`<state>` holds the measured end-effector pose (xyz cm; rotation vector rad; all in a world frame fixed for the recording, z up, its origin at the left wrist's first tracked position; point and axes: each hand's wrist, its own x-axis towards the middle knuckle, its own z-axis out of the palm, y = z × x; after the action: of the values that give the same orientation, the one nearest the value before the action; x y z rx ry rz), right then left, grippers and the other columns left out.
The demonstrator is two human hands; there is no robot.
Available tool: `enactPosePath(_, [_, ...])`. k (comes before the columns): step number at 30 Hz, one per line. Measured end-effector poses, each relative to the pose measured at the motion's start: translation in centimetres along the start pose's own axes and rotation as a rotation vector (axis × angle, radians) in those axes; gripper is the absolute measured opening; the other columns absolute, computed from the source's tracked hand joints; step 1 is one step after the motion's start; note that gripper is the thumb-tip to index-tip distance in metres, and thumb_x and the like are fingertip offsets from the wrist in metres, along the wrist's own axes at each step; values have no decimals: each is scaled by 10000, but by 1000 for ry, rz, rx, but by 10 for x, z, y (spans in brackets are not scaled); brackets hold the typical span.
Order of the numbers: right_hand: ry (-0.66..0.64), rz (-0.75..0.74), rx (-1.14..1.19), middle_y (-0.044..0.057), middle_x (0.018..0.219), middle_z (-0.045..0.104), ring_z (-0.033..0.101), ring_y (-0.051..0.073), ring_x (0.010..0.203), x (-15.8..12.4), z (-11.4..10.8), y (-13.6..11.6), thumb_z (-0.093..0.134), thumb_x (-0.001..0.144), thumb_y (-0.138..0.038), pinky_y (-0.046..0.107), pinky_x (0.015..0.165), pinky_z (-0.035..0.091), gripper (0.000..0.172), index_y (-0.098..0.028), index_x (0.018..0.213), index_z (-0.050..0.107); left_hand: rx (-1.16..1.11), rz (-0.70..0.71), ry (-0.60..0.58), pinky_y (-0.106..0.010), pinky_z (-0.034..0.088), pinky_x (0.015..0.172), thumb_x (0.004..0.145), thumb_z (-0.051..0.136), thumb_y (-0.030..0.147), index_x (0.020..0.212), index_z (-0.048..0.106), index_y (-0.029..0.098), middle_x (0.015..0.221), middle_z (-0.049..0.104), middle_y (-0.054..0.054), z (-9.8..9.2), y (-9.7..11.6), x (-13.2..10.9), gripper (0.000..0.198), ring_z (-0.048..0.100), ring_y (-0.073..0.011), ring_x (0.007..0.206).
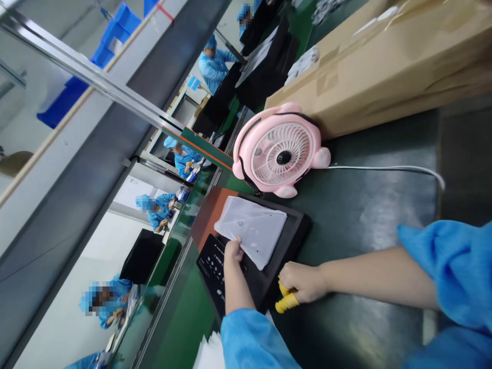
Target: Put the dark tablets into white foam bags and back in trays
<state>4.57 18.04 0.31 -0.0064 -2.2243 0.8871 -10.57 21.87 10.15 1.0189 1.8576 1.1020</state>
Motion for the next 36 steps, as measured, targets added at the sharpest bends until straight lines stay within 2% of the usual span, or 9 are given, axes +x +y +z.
enactPosePath(4, [-68, 30, -14, 9, 487, 517, 333, 68, 443, -2, 3, 0, 410, 813, -587, 228, 468, 224, 548, -147, 539, 590, 139, -110, -92, -331, 511, 777, 887, 368, 141, 1056, 514, 47, 987, 633, -148, -7, -12, 1, 242, 623, -169, 824])
enactPosePath(8, [-119, 45, -91, 9, 493, 531, 319, 64, 437, 2, 1, 3, 456, 820, -473, 228, 471, 210, 455, -143, 531, 578, 386, -59, -32, -395, 447, 893, 893, 340, 164, 1141, 450, -64, 1147, 555, -255, 5, 2, -14, 355, 571, -266, 1018])
enactPosePath(11, [-82, 205, -183, 19, 521, 560, 354, 73, 453, 6, -11, 1, 467, 807, -439, 232, 491, 219, 412, -144, 554, 604, 631, 31, 89, -472, 242, 1046, 872, 408, 198, 1186, 418, -103, 1310, 382, -310, 3, 23, -43, 436, 342, -359, 1252])
enactPosePath(14, [19, 397, -147, 31, 627, 610, 451, 93, 534, 7, -19, -3, 478, 789, -477, 224, 536, 280, 387, -156, 659, 650, 822, 63, 123, -439, 185, 1076, 862, 427, 215, 1221, 461, -5, 1332, 407, -234, -26, 30, -89, 422, 316, -322, 1281])
enactPosePath(17, [-95, 390, -18, 32, 696, 626, 494, 106, 594, 5, -15, -11, 510, 758, -500, 220, 571, 318, 368, -167, 720, 662, 952, -43, 94, -375, 310, 1024, 833, 454, 190, 1140, 563, 66, 1191, 568, -169, -67, 7, -150, 348, 479, -271, 1163])
enactPosePath(21, [-322, 316, 17, 33, 685, 630, 510, 119, 604, 6, -1, -22, 515, 753, -505, 229, 561, 303, 365, -176, 719, 670, 976, -302, 82, -345, 373, 986, 838, 423, 211, 1203, 504, 35, 1173, 575, -179, -99, -58, -222, 412, 531, -239, 1102])
enactPosePath(27, [-261, 278, -145, 65, 788, 648, 562, 187, 754, 22, 34, -36, 414, 796, -610, 252, 568, 295, 509, -204, 1005, 637, 982, -340, 227, -383, 274, 1071, 681, 623, 311, 1267, 405, -59, 1327, 395, -260, -68, -119, -252, 727, 351, -330, 1260])
enactPosePath(32, [-342, 59, -273, 93, 817, 635, 528, 197, 778, 24, 66, -44, 448, 829, -499, 287, 626, 308, 405, -160, 859, 669, 796, -18, 301, -359, 377, 994, 696, 596, 275, 1165, 517, 84, 1205, 520, -187, -32, -139, -257, 512, 493, -257, 1131])
enactPosePath(36, [-383, -37, -206, 71, 834, 612, 505, 165, 781, 13, 56, -38, 547, 792, -360, 284, 709, 339, 224, -184, 819, 684, 620, 70, 356, -334, 455, 882, 747, 530, 259, 1100, 543, 158, 1141, 569, -140, -22, -157, -267, 368, 559, -219, 1030])
